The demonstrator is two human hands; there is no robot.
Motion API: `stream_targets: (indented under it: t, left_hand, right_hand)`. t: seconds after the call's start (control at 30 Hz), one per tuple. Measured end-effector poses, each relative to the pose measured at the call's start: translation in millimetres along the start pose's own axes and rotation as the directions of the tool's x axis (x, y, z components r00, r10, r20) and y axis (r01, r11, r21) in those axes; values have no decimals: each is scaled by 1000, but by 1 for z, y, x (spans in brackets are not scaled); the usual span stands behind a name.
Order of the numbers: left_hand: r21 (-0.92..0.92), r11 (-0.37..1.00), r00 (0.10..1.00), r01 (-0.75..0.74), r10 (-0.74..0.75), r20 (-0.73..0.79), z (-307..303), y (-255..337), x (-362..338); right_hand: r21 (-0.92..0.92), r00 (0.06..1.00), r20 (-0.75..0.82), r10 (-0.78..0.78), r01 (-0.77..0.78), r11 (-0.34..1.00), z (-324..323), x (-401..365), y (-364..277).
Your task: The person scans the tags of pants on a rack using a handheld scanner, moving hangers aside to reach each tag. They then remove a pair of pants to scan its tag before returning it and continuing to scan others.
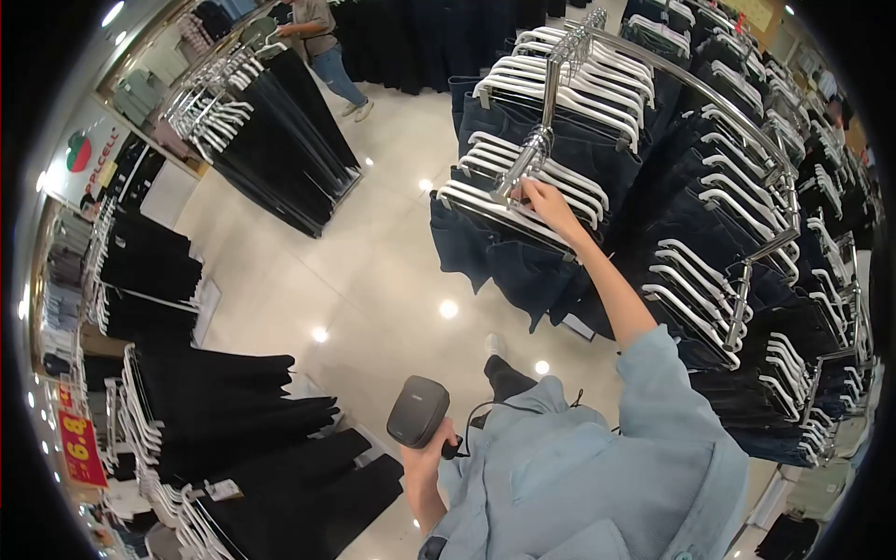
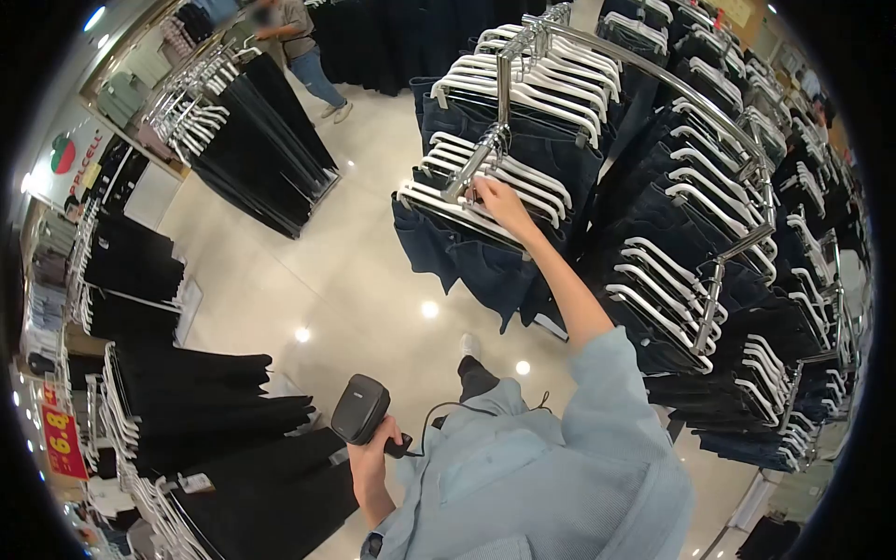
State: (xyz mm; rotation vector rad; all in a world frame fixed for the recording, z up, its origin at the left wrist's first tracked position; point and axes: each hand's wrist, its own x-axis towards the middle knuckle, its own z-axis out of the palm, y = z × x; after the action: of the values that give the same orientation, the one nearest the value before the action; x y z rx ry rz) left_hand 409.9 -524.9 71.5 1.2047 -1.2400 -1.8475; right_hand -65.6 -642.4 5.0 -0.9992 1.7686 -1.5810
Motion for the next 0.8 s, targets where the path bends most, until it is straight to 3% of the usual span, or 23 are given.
stream_targets:
  t: [0.07,0.13,0.27,0.33,0.37,0.47,0.67,0.73,0.77,0.8]
  left_hand:
    - [6,1000,1000,10,-10,10,6,12,28]
    - [24,1000,999,8,-9,53,17,26,58]
    - [149,988,990,49,-67,121,38,47,116]
    - [204,977,984,65,-97,151,49,57,137]
    - [238,969,980,70,-112,165,53,61,147]
    - [285,956,972,76,-135,193,65,66,171]
    - [198,970,950,138,-186,250,80,58,201]
    - [222,962,945,161,-215,247,90,65,206]
    - [241,954,942,179,-237,237,93,68,211]
    - [250,951,937,181,-244,249,93,69,217]
  right_hand:
    - [-71,993,87,-78,84,994,-12,0,9]
    - [68,996,83,-10,4,998,-12,-3,21]
    - [172,999,14,-32,29,985,-4,0,33]
    - [49,989,70,-133,130,990,-11,-1,10]
    - [-2,990,93,-110,111,994,-16,2,5]
    - [159,1000,6,18,-19,987,-21,15,24]
    - [148,981,-192,34,-5,989,-26,33,19]
    - [-18,946,-322,17,-24,1000,-22,26,-3]
    - [-17,942,-335,21,-29,999,-20,22,-12]
    - [-273,877,-435,-206,90,958,-19,19,-21]
